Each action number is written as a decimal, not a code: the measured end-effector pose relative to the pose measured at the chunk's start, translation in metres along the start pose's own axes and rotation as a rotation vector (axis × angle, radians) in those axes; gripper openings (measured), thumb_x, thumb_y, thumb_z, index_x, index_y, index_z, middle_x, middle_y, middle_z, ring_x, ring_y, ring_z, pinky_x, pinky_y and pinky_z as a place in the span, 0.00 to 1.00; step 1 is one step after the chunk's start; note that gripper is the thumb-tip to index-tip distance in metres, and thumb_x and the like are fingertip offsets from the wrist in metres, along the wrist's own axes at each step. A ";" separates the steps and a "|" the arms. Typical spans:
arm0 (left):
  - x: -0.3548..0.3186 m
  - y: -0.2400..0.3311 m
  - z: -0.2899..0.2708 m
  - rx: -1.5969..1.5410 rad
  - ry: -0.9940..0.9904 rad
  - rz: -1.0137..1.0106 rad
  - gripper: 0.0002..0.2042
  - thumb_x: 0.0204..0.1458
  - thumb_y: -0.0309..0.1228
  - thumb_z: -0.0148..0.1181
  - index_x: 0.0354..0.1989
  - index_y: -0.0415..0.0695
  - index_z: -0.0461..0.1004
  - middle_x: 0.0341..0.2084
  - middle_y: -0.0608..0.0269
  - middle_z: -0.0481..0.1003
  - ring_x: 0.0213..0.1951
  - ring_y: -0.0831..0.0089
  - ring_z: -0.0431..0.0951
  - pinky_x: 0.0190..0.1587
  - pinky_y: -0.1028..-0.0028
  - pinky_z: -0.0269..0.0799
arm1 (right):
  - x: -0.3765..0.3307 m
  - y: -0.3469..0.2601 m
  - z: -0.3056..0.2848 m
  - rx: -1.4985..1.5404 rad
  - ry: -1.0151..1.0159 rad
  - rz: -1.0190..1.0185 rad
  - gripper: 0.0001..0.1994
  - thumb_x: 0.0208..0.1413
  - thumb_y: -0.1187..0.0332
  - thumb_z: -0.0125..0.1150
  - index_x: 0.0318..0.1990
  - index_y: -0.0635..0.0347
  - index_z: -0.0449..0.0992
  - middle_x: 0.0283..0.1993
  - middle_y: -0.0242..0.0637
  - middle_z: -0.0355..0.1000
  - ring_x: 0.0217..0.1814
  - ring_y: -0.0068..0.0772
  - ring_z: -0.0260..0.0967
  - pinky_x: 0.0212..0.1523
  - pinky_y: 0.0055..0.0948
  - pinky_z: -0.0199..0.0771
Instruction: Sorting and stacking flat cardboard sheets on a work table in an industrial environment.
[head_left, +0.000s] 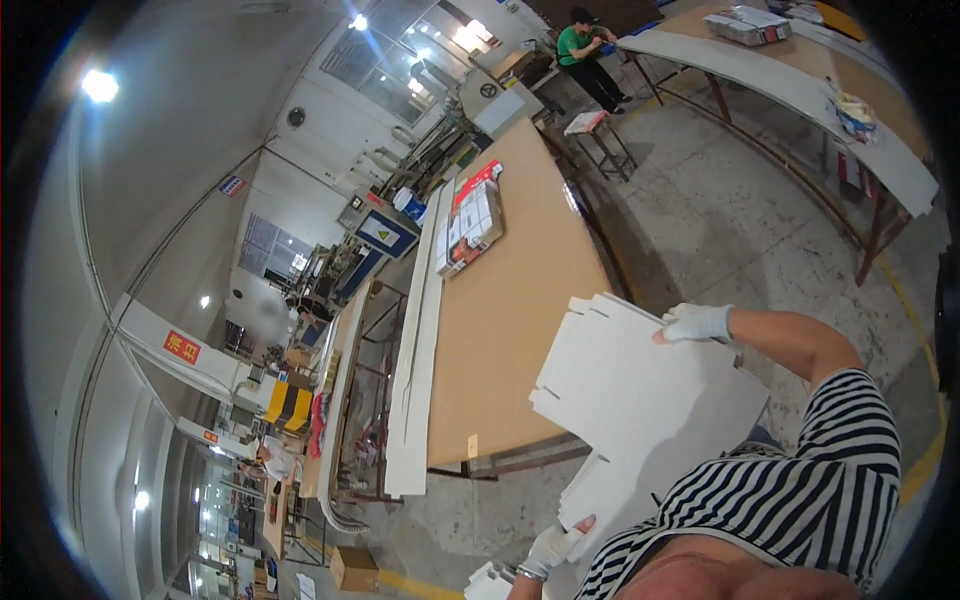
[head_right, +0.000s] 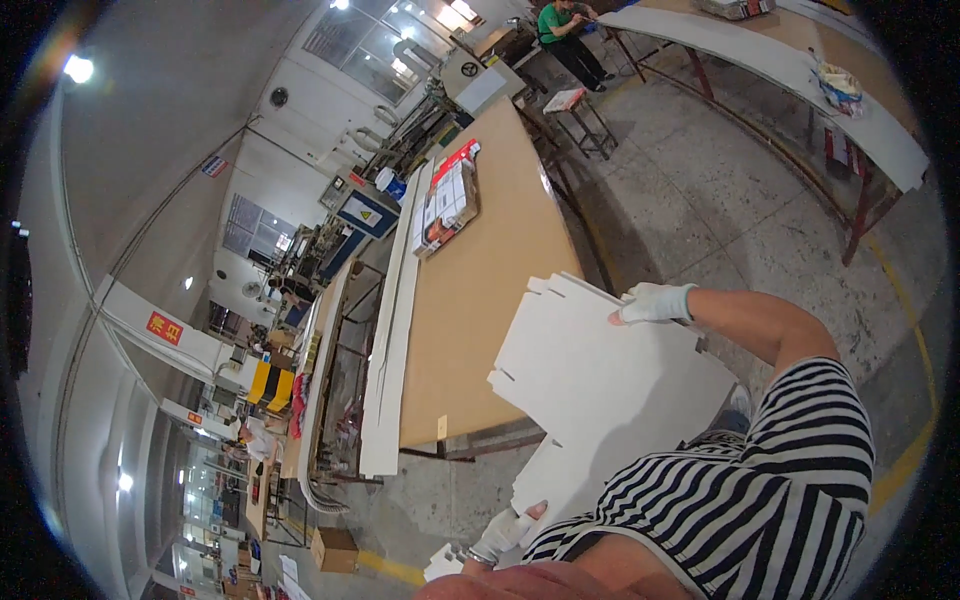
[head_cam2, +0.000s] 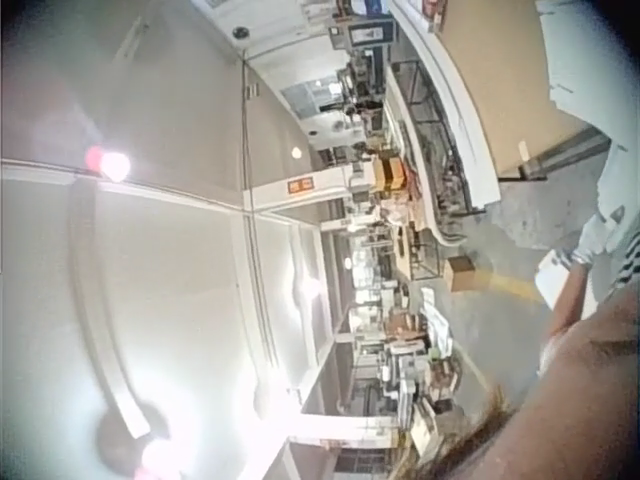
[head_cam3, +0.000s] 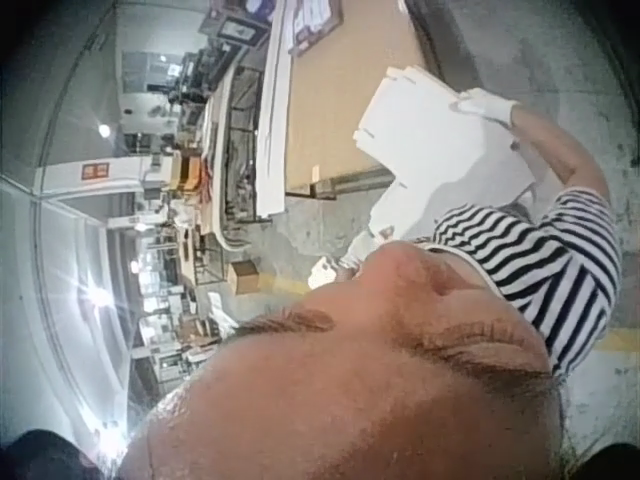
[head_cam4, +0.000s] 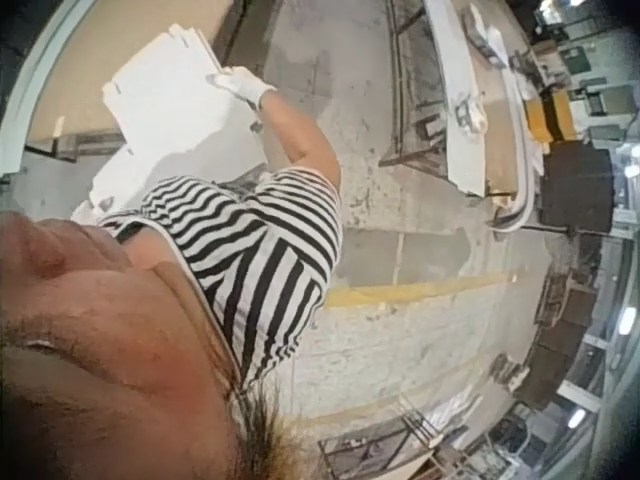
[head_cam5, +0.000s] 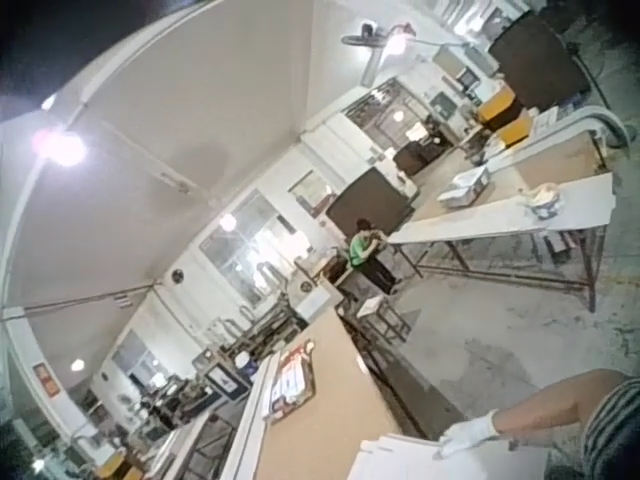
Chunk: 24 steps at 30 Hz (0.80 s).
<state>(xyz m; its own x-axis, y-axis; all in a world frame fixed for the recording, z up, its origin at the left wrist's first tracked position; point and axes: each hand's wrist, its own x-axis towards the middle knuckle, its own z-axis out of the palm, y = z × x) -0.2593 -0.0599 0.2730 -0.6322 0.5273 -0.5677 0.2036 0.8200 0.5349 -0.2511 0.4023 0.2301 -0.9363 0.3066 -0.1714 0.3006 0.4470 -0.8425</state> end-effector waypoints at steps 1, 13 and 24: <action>0.009 0.011 -0.001 0.078 0.001 0.055 0.37 0.49 0.64 0.45 0.55 0.42 0.68 0.46 0.48 0.74 0.52 0.55 0.71 0.53 0.68 0.64 | 0.002 0.003 -0.015 0.000 -0.001 -0.012 0.36 0.44 0.38 0.57 0.49 0.65 0.74 0.53 0.51 0.68 0.57 0.46 0.63 0.56 0.36 0.60; 0.226 0.140 -0.008 0.210 -0.153 -0.009 0.37 0.45 0.69 0.46 0.37 0.41 0.76 0.22 0.55 0.74 0.29 0.61 0.76 0.34 0.66 0.69 | 0.060 0.106 -0.209 0.073 -0.074 0.180 0.42 0.42 0.37 0.59 0.54 0.68 0.68 0.57 0.53 0.65 0.60 0.47 0.61 0.59 0.35 0.59; 0.398 0.295 -0.090 0.502 -0.244 0.137 0.31 0.55 0.56 0.45 0.48 0.35 0.70 0.37 0.41 0.75 0.46 0.48 0.74 0.47 0.60 0.66 | 0.196 0.198 -0.293 0.109 0.009 0.352 0.55 0.38 0.31 0.57 0.62 0.73 0.55 0.68 0.52 0.49 0.71 0.47 0.44 0.68 0.33 0.44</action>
<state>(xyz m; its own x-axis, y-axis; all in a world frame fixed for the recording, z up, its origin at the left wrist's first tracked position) -0.5181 0.3723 0.2609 -0.3967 0.6233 -0.6739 0.6393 0.7144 0.2844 -0.3220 0.7972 0.1792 -0.7775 0.4328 -0.4564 0.5822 0.2209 -0.7824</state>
